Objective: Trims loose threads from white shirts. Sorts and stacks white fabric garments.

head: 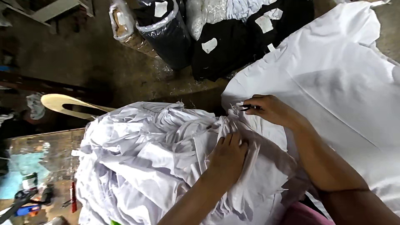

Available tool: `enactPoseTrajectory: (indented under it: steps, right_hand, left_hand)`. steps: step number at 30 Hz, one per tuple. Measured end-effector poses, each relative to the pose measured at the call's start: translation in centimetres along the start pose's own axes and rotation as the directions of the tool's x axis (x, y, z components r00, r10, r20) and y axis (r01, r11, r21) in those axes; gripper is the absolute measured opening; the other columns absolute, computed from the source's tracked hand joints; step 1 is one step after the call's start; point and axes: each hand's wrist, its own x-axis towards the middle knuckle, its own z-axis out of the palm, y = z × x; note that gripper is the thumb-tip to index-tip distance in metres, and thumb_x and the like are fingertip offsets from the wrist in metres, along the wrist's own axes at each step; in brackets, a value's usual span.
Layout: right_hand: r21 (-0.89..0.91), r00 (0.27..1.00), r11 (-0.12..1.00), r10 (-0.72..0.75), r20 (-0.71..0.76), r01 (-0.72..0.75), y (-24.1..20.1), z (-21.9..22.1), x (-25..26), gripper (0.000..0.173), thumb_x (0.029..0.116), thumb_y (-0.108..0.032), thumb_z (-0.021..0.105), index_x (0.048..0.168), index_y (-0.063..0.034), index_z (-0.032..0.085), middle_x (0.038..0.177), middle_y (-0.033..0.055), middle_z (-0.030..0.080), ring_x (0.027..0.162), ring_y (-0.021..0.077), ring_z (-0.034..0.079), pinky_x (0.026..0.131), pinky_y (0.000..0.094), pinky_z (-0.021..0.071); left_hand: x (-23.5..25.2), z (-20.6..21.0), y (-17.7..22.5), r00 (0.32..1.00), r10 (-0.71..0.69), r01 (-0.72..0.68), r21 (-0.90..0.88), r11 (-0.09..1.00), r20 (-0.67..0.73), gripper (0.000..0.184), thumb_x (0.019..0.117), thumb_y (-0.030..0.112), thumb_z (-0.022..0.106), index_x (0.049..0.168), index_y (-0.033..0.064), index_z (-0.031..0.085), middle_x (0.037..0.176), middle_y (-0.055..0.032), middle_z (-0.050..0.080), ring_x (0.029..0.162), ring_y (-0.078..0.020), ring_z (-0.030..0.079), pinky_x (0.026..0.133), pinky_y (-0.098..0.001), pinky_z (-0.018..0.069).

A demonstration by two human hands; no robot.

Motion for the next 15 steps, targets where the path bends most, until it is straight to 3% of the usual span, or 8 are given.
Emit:
enactPoseTrajectory:
  steps: [3,5,9,12,15]
  right_hand:
    - [0.094,0.994,0.996,-0.017,0.108,0.007,-0.6,1.2,0.0,0.024,0.0962,-0.021,0.072,0.113,-0.0045,0.074,0.095,0.0102,0.072,0.082,0.0190,0.069,0.077,0.0378,0.0586]
    - [0.144,0.989,0.989,-0.006,0.147,-0.016,-0.9,2.3,0.1,0.024,0.0973,-0.023,0.070,0.110,-0.0022,0.071,0.087,0.0100,0.069,0.076,0.0175,0.065,0.073,0.0358,0.0554]
    - [0.180,0.991,0.982,0.027,0.128,-0.051,-1.4,3.5,0.3,0.025,0.0974,-0.026,0.070,0.106,-0.0031,0.070,0.081,0.0079,0.067,0.072,0.0149,0.063,0.071,0.0338,0.0539]
    - [0.167,0.996,0.985,0.025,0.087,-0.039,-1.5,3.8,0.4,0.021,0.0980,-0.023,0.069,0.101,-0.0031,0.072,0.079,0.0082,0.068,0.071,0.0174,0.064,0.070,0.0377,0.0544]
    - [0.161,0.999,0.987,0.016,0.035,-0.022,-1.0,3.4,0.5,0.016,0.0982,-0.019,0.069,0.101,-0.0034,0.072,0.082,0.0090,0.070,0.073,0.0199,0.067,0.072,0.0415,0.0560]
  left_hand:
    - [-0.2,0.1,0.3,1.000,0.011,-0.011,0.016,1.000,-0.001,0.022,0.0985,0.009,0.057,0.110,0.0018,0.075,0.116,-0.0242,0.067,0.108,-0.0409,0.067,0.086,-0.0519,0.0559]
    - [-0.1,0.5,0.2,0.998,0.031,-0.029,0.038,0.999,-0.047,0.020,0.0967,0.008,0.059,0.106,0.0020,0.075,0.111,-0.0227,0.068,0.103,-0.0392,0.069,0.082,-0.0501,0.0570]
    - [-0.2,0.9,-0.2,0.994,0.041,-0.039,0.027,0.999,-0.100,0.019,0.0963,0.011,0.060,0.104,0.0030,0.076,0.106,-0.0212,0.069,0.098,-0.0378,0.070,0.080,-0.0486,0.0576]
    - [-0.1,1.0,-0.3,0.994,0.045,-0.041,0.042,0.998,-0.102,0.018,0.0962,0.011,0.060,0.102,0.0032,0.076,0.104,-0.0202,0.069,0.097,-0.0368,0.070,0.079,-0.0471,0.0578]
    - [0.0,0.7,-0.2,0.992,0.051,-0.048,0.035,0.998,-0.112,0.021,0.0975,0.012,0.059,0.108,0.0061,0.076,0.113,-0.0213,0.068,0.107,-0.0396,0.067,0.087,-0.0511,0.0557]
